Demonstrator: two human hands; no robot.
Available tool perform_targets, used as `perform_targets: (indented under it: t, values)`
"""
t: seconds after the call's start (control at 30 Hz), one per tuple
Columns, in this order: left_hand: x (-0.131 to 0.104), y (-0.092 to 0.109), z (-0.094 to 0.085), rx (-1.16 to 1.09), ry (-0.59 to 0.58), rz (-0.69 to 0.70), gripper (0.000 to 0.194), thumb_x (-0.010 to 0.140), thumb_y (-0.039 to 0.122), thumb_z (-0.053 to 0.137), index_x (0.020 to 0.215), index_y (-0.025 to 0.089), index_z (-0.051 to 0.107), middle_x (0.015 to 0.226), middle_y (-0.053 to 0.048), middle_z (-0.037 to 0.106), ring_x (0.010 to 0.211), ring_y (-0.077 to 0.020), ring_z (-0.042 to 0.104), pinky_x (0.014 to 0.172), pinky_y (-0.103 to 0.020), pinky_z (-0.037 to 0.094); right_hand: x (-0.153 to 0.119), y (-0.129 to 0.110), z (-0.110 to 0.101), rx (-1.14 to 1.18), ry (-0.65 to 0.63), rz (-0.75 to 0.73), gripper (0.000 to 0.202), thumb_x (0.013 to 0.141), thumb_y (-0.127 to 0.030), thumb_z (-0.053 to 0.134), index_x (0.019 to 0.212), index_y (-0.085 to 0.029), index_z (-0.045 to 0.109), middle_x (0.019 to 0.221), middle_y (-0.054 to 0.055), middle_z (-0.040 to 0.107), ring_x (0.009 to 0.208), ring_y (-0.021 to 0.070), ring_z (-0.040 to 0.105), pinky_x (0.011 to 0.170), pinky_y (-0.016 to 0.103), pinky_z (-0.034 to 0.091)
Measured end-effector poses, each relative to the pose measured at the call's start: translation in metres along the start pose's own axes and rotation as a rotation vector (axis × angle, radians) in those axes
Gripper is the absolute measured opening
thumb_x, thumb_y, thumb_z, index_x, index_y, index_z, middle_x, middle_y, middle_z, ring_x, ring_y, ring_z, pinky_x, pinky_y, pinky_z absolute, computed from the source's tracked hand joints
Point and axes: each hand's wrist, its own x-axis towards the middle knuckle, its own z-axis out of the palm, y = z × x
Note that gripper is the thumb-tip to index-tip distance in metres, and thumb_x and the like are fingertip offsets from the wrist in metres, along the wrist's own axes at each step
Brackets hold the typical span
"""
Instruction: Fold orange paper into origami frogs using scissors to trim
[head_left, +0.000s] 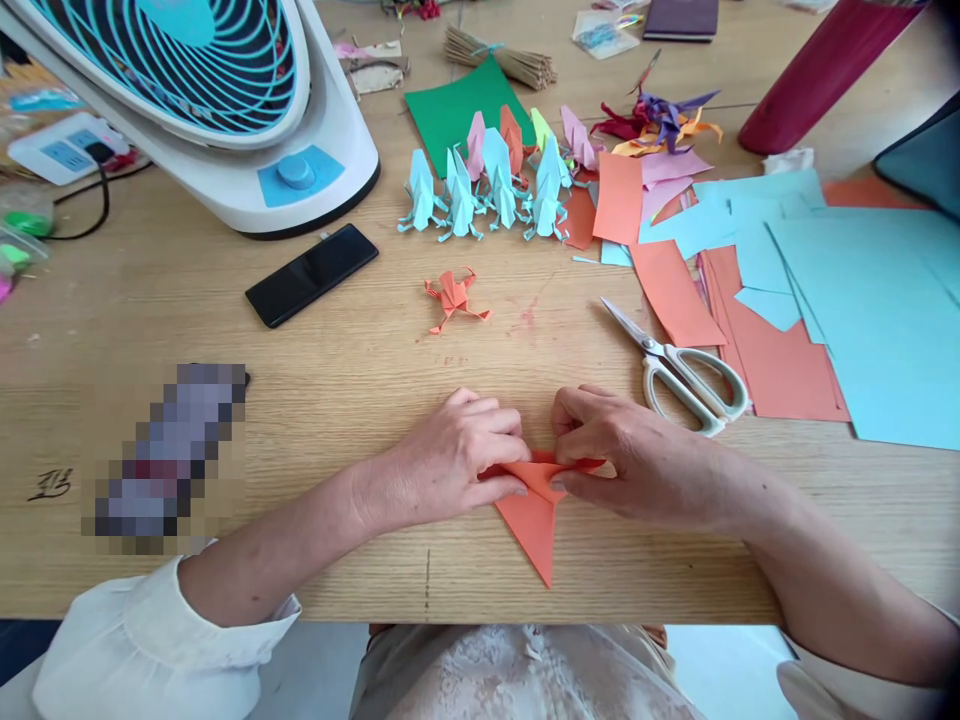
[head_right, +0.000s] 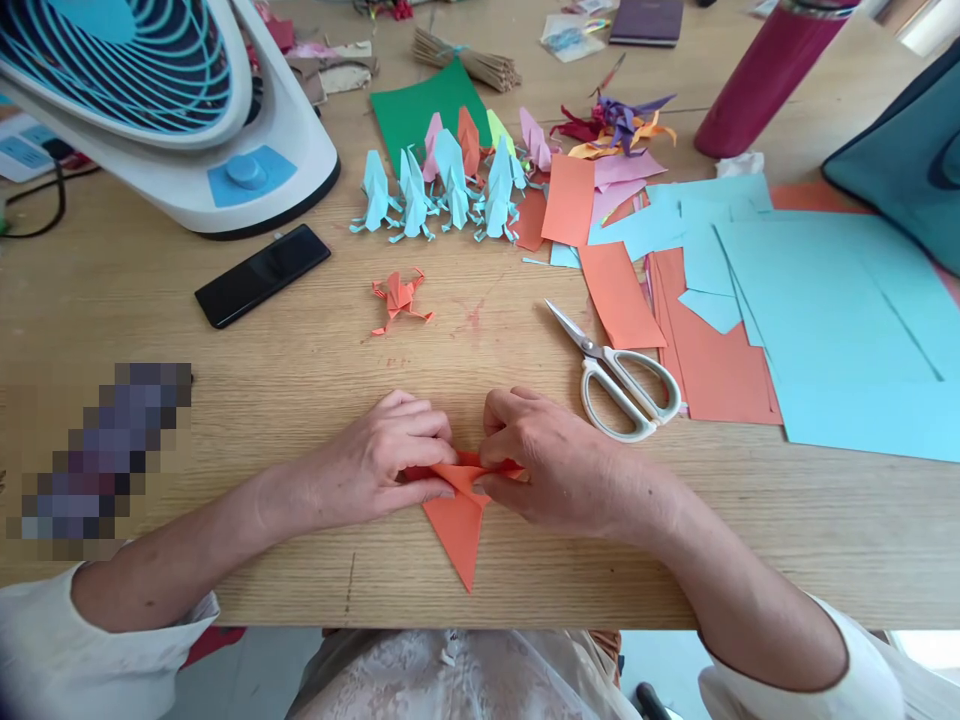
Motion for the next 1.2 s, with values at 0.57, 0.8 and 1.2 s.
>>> perform_targets:
  t: [0.57,0.8,1.2]
  values:
    - [-0.007,0.019,0.015,-0.039,0.095,-0.223,0.006,0.088,0.022,0.071,0.083,0.019,0.069,0.083,0.001,0.064,0.082,-0.0155,0.058,0.079,-0.032,0.036,0.003,-0.016,0.009,-0.136,0.042,0.045,0.017,0.094,-0.024,0.06,0.082,-0.021,0.071,0.083,0.002,0.057,0.078,0.0172,0.054,0.081,0.038,0.037]
    - [-0.031,0.001,0.004,-0.063,0.198,-0.213,0.003,0.092,0.019,0.067,0.094,0.02,0.069,0.088,0.002,0.069,0.086,-0.0143,0.061,0.084,-0.031,0.038,0.004,-0.011,0.01,-0.119,0.043,0.087,0.025,0.093,-0.022,0.061,0.068,-0.018,0.061,0.078,0.001,0.056,0.075,0.0159,0.054,0.079,0.036,0.036]
    - [-0.051,-0.003,0.006,0.039,0.308,-0.212,0.009,0.095,0.021,0.063,0.087,0.019,0.067,0.088,-0.001,0.067,0.083,-0.0148,0.06,0.085,-0.033,0.04,0.006,-0.009,0.017,-0.094,0.116,0.052,0.017,0.089,-0.015,0.061,0.074,-0.021,0.059,0.075,-0.001,0.057,0.075,0.0164,0.052,0.078,0.035,0.035]
